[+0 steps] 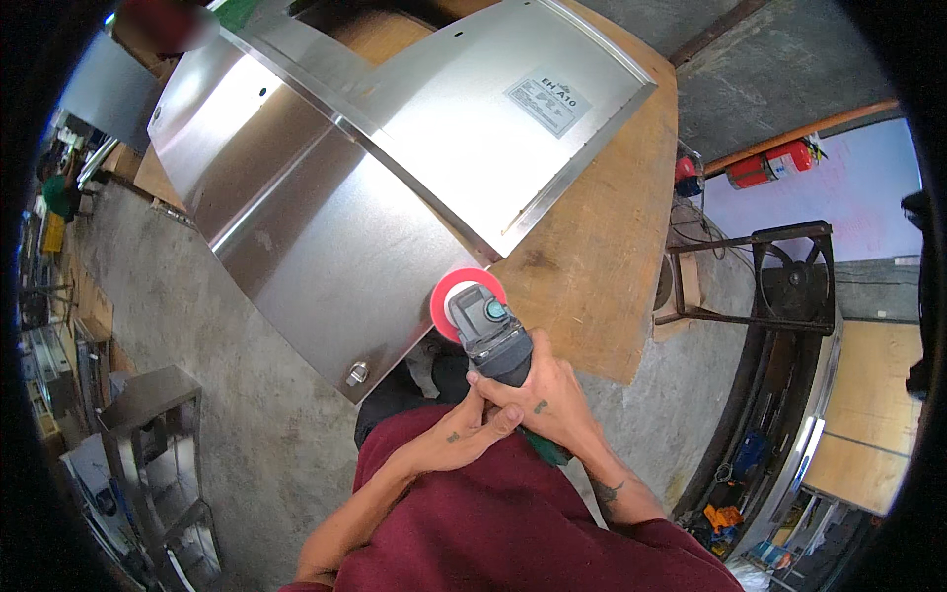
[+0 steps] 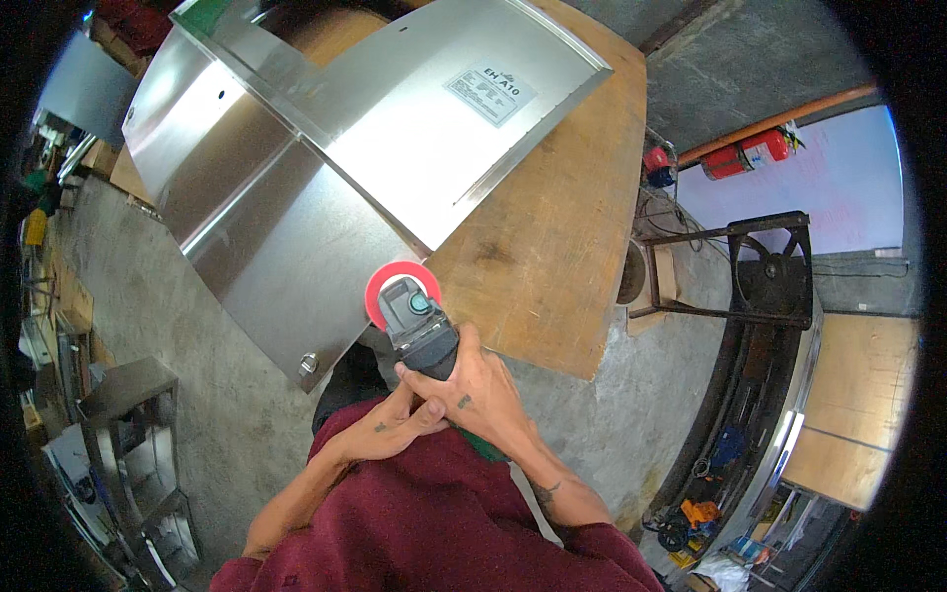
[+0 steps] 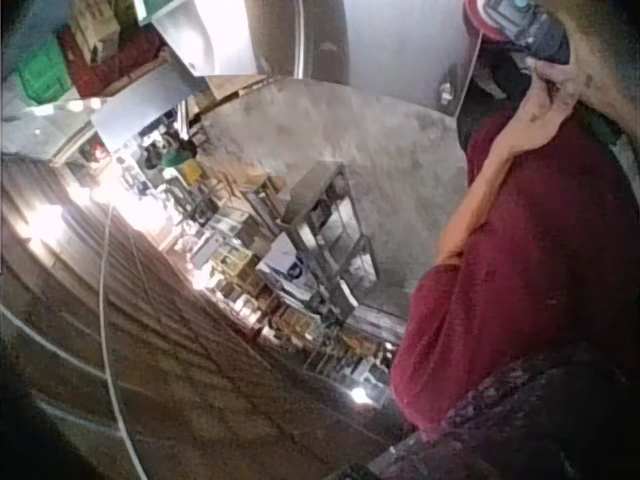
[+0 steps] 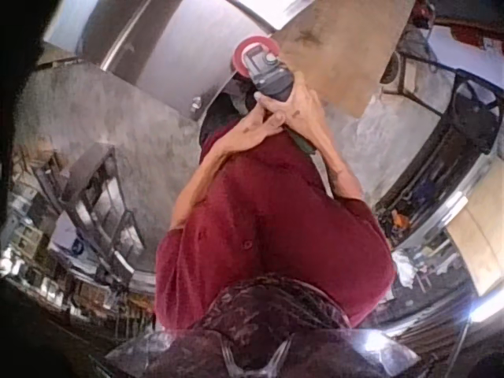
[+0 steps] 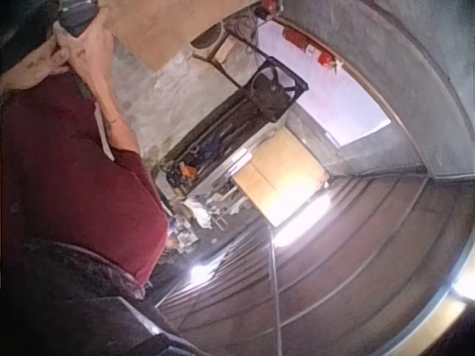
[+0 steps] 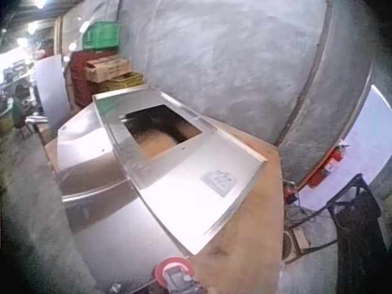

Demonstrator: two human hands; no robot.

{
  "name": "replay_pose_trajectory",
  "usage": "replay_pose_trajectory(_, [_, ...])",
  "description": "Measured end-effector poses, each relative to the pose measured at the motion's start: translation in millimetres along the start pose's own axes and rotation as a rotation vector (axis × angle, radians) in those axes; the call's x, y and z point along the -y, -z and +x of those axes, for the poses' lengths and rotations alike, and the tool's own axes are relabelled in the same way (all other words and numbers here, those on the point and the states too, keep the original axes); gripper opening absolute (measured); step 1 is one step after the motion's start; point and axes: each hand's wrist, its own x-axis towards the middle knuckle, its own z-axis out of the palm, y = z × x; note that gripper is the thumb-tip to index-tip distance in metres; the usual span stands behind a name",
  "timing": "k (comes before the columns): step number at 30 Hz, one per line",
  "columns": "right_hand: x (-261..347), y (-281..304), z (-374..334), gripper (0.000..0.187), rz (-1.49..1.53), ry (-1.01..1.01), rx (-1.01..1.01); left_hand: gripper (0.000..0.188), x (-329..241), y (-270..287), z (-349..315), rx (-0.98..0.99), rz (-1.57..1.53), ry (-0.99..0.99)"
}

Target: The person uses a handheld angle grinder with a polishing pad to smooth and polish the edges and surfaces of a stainless steel metal box. The person repositions the box on a workbench and continues polishing different sides and edges.

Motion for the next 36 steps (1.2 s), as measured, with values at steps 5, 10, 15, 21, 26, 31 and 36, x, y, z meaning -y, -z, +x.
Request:
replay_pose_trajectory(5, [-2.1,5.9,6.2,0.089,-0.002,0.004,0.000,0.084,5.0,-5.1,8.8,-0.044,-0.043,-0.012])
replay_pose_trajectory(10, [2.1,11.3,9.0,0.091,0.012,-0.055,0.006,0.087,8.6,-1.5,15.6,-0.041,-0.015,0.009])
replay_pose_trajectory(15, [2.8,14.0,11.4,0.090,-0.023,-0.030,-0.007,0.087,-1.8,-3.6,19.0,-0.034,-0.059,0.005])
replay_pose_trajectory(21, [4.7,16.8,12.8,0.093,-0.001,-0.131,0.005,0.085,-5.1,-6.4,21.9,-0.042,-0.084,-0.013])
replay_pose_trajectory(26, [5.5,17.1,12.8,0.093,-0.003,-0.133,0.009,0.084,-2.8,-6.6,22.2,-0.043,-0.083,-0.012])
replay_pose_trajectory(31, [2.0,15.9,11.2,0.092,0.004,-0.107,-0.004,0.084,-5.0,-8.5,22.0,-0.046,-0.074,-0.024])
replay_pose_trajectory(36, [1.1,16.8,8.7,0.089,-0.029,-0.039,-0.020,0.085,-8.3,-9.7,20.3,-0.045,-0.042,-0.034])
